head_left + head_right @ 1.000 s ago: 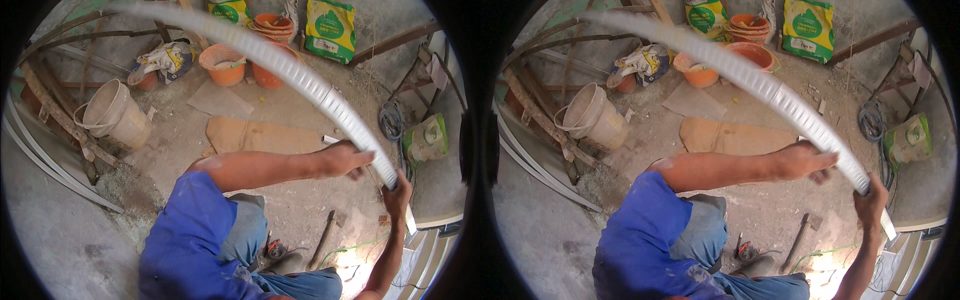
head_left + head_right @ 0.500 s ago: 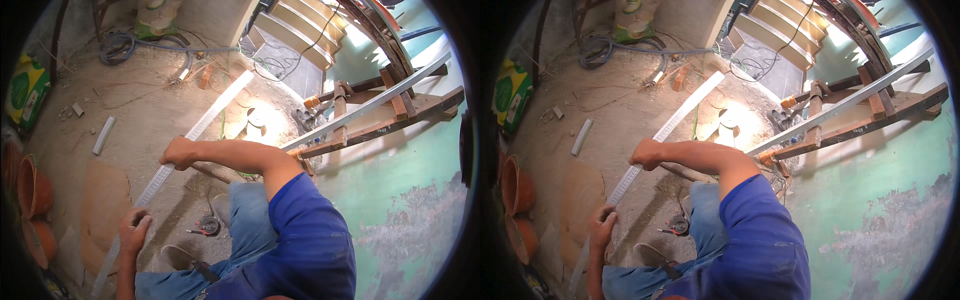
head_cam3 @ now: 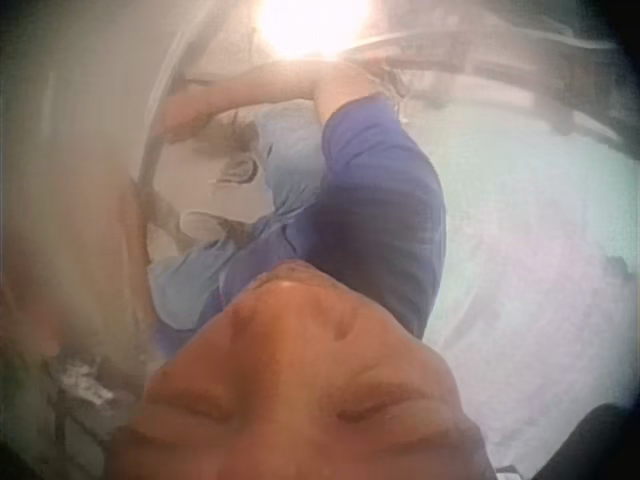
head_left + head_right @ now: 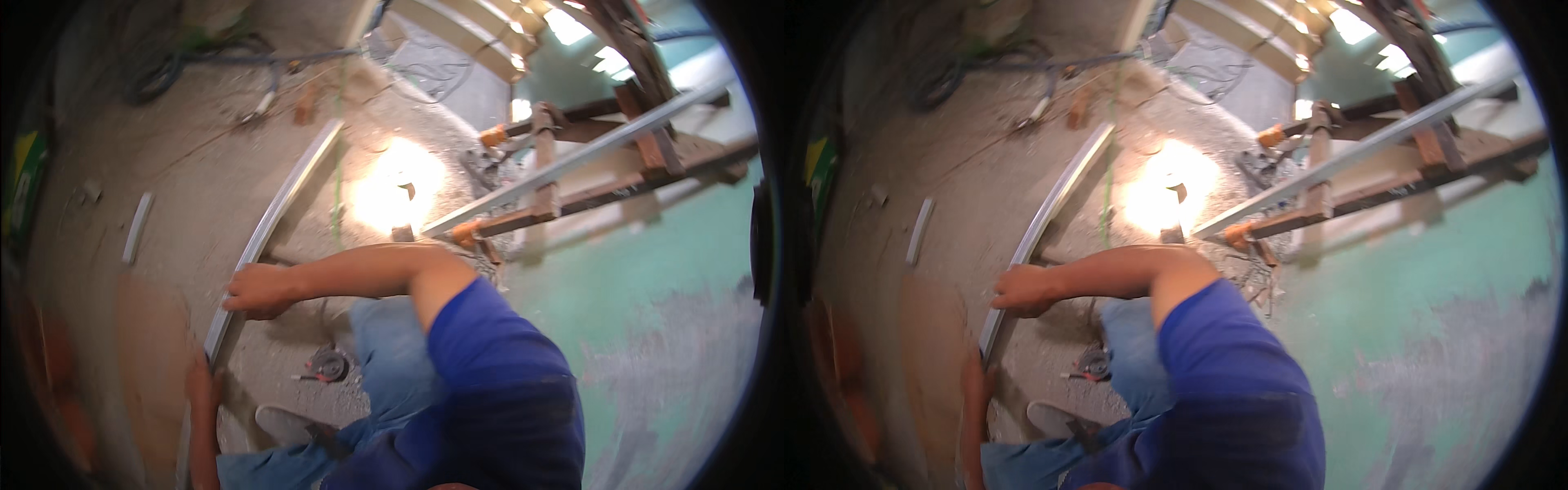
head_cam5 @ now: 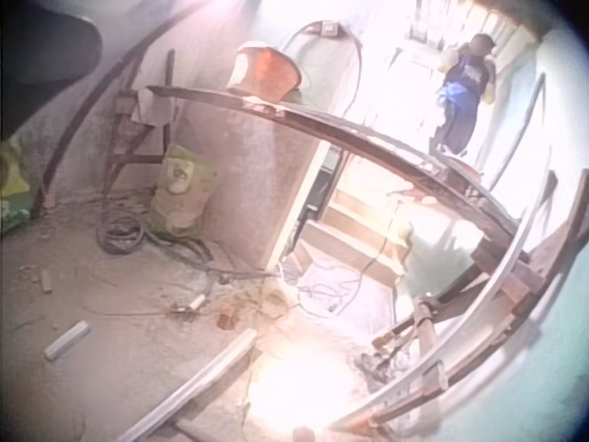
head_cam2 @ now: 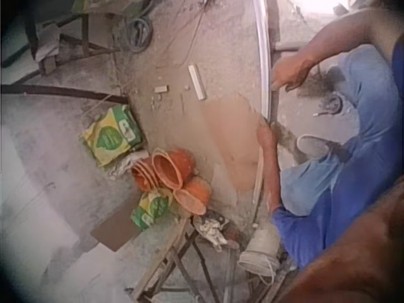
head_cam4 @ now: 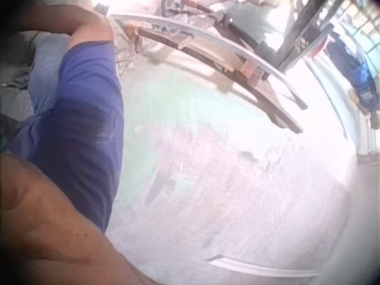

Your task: The person measures a long metal strip with a tape measure and marks it with a pencil. They then use an angle grinder to cut the metal strip at the marked point, producing sparks. Finally, they measure and mark the cut piece again.

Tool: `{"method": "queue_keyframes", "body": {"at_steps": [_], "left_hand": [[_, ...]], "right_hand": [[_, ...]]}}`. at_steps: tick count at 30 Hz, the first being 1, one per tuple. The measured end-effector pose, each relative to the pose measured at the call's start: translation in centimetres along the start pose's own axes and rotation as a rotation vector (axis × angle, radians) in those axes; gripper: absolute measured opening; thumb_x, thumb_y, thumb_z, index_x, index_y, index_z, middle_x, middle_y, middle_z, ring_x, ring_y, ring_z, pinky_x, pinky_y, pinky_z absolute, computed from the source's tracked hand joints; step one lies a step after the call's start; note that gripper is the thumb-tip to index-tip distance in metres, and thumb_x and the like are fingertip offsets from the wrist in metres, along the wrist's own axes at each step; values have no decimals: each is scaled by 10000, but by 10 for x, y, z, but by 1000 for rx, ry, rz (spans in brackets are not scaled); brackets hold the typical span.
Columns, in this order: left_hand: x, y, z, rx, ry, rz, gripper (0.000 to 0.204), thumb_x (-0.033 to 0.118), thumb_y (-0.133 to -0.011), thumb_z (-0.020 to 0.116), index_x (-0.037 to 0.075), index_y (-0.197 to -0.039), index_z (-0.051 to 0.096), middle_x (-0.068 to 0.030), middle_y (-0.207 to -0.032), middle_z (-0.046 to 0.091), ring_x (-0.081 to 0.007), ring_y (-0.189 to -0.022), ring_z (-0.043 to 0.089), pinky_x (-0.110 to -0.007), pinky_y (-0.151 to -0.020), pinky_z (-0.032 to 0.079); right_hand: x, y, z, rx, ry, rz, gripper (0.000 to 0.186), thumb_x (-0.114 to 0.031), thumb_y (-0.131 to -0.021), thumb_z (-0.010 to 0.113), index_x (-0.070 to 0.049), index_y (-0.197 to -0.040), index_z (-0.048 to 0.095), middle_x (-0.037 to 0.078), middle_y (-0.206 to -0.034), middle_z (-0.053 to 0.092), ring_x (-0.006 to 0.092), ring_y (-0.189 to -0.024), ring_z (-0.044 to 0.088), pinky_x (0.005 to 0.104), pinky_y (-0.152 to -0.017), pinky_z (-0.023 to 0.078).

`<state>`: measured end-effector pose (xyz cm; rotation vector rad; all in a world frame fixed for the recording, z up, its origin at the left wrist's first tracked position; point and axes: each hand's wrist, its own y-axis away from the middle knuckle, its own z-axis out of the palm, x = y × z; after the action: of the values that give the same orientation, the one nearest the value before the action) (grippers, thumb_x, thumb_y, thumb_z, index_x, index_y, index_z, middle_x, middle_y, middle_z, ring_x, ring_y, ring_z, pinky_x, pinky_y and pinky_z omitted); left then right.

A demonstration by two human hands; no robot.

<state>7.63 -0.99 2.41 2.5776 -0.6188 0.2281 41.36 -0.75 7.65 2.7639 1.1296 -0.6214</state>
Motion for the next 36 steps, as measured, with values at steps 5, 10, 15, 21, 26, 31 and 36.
{"method": "queue_keyframes", "body": {"at_steps": [5, 10, 15, 21, 26, 31, 36], "left_hand": [[3, -6, -5, -85, -28, -49, 556, 224, -876, 706, 52, -1364, 501, -224, -1142, 652, -416, -1036, 633, -515, -885, 503], [-5, 7, -4, -18, 5, -26, 537, 221, -867, 708, 36, -1333, 514, -221, -1129, 651, -418, -1022, 629, -514, -869, 503], [-5, 8, -2, 10, 8, 6, 530, 206, -846, 723, 32, -1308, 529, -226, -1115, 644, -422, -1013, 620, -514, -851, 498], [13, 21, 2, 335, 30, 209, 479, 170, -824, 750, 27, -1249, 584, -205, -1129, 642, -397, -1035, 601, -473, -916, 481], [70, 51, 21, -29, 794, 119, 567, 214, -866, 761, 19, -1354, 547, -174, -1266, 620, -318, -1105, 616, -418, -912, 520], [97, 56, 15, -484, 1247, -46, 704, 248, -925, 720, 49, -1507, 377, -168, -1414, 525, -233, -1247, 559, -361, -1037, 464], [99, 49, 28, -384, 1169, 54, 843, 409, -876, 762, 64, -1526, 351, -182, -1422, 518, -261, -1301, 521, -391, -1075, 425]], "right_hand": [[-22, 74, 54, -367, -373, 56, 351, -337, -822, 718, -45, -1013, 671, 219, -931, 688, 427, -921, 663, 539, -773, 517], [-38, 109, 53, -528, -349, 108, 340, -329, -838, 714, -49, -1020, 649, 209, -929, 676, 420, -919, 662, 521, -784, 522], [-68, 117, 52, -447, -397, 66, 526, -321, -828, 742, -129, -1286, 572, 175, -1069, 604, 392, -1007, 643, 504, -815, 523], [-90, 105, 87, -464, -234, -65, 687, -280, -772, 790, -178, -1391, 511, 180, -1113, 553, 365, -1056, 593, 490, -846, 505], [-76, 111, 87, -519, -420, 173, 829, -302, -698, 834, -120, -1422, 474, 211, -1123, 548, 377, -1053, 584, 474, -888, 486], [-71, 85, 74, -200, -805, 420, 872, -346, -722, 839, -10, -1425, 448, 235, -1179, 588, 353, -1084, 604, 435, -953, 484], [-69, 60, 66, -326, -1443, 813, 584, -229, -926, 698, 49, -1390, 477, 172, -1146, 643, 256, -967, 676, 355, -775, 589]]}}
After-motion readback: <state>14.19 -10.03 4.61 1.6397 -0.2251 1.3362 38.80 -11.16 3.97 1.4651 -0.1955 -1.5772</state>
